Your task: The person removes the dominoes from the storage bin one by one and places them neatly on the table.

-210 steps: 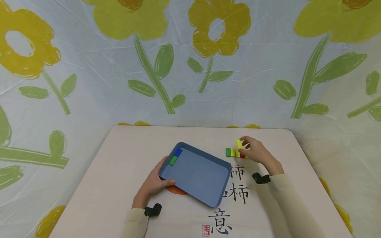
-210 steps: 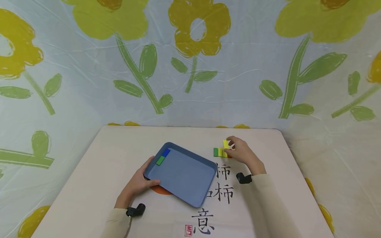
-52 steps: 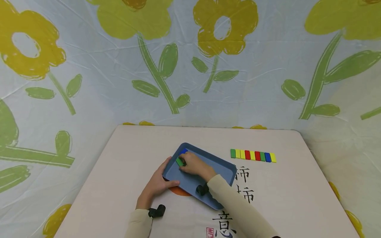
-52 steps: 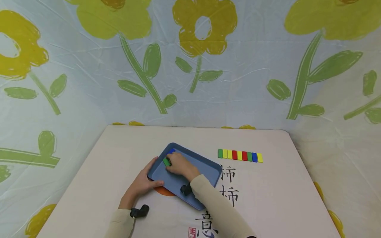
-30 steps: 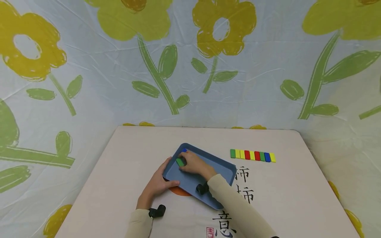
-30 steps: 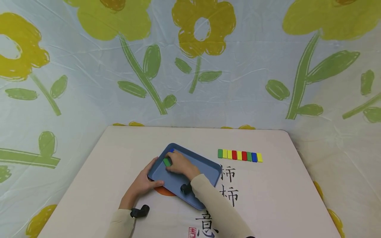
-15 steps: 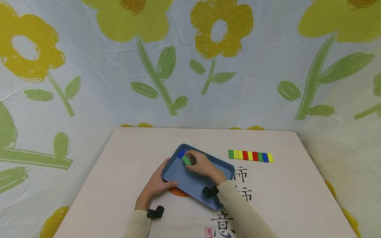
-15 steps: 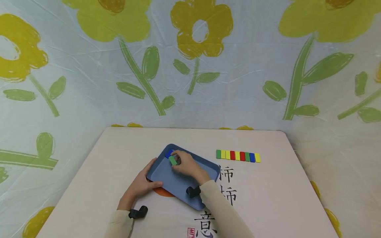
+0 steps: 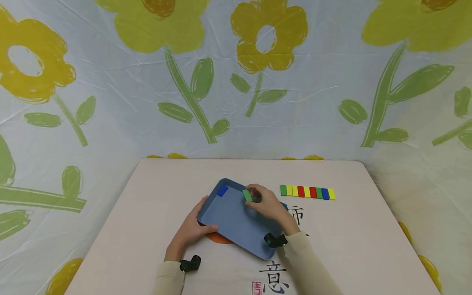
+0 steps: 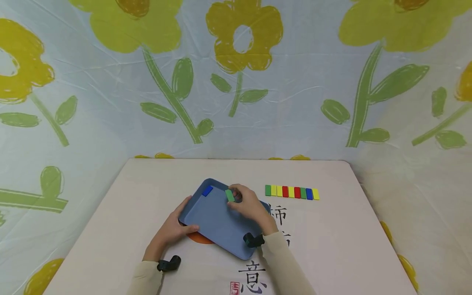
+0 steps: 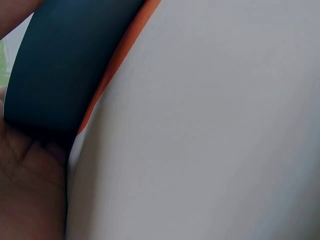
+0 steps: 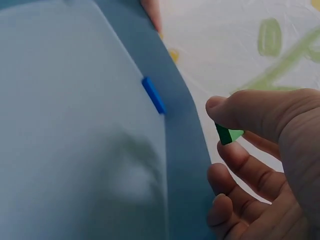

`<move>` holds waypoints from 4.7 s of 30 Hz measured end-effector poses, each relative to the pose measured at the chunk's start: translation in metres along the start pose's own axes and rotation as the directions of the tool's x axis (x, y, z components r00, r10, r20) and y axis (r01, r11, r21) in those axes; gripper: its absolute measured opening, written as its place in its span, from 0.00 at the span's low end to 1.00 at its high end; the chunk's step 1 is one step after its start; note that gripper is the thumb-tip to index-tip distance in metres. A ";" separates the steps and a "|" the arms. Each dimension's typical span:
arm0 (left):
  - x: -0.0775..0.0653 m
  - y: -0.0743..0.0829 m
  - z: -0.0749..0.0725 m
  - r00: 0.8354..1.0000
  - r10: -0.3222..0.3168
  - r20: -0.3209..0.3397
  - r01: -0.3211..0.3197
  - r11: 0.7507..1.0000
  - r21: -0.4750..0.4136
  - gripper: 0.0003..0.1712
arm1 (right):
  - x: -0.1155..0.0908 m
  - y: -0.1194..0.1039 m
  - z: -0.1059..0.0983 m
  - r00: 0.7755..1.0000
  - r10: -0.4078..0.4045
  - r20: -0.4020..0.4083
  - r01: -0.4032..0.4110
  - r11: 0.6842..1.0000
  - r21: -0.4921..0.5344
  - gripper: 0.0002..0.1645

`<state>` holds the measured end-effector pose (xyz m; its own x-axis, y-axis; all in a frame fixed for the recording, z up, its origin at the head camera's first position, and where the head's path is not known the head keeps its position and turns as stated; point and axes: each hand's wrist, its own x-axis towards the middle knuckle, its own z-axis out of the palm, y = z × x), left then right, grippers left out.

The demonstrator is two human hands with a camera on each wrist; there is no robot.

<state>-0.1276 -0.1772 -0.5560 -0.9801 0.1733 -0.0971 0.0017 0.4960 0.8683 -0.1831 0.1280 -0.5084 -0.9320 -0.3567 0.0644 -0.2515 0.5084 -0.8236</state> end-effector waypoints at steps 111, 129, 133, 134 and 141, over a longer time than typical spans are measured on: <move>0.001 -0.002 -0.001 1.000 0.012 0.009 -0.012 1.000 -0.012 0.66 | -0.086 0.165 -0.218 0.973 0.228 -0.030 -0.218 0.874 -0.434 0.31; -0.001 -0.001 0.000 1.000 0.012 0.005 -0.012 1.000 -0.011 0.65 | -0.090 0.167 -0.223 0.973 0.230 -0.038 -0.227 0.903 -0.364 0.32; 0.000 -0.002 0.000 1.000 0.009 0.000 -0.009 1.000 0.004 0.65 | -0.088 0.163 -0.221 0.966 0.254 -0.051 -0.254 0.887 -0.386 0.38; 0.000 -0.002 0.000 1.000 0.011 -0.002 -0.011 1.000 0.007 0.66 | -0.088 0.162 -0.220 0.963 0.263 -0.060 -0.265 0.882 -0.391 0.41; 0.001 -0.002 0.000 1.000 0.029 0.004 -0.029 0.999 0.025 0.66 | -0.079 0.142 -0.205 0.943 0.314 -0.112 -0.333 0.878 -0.344 0.51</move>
<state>-0.1284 -0.1786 -0.5580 -0.9788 0.1909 -0.0739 0.0351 0.5120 0.8583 -0.1992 0.3892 -0.5148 -0.9868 -0.0895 -0.1347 -0.0005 0.8346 -0.5508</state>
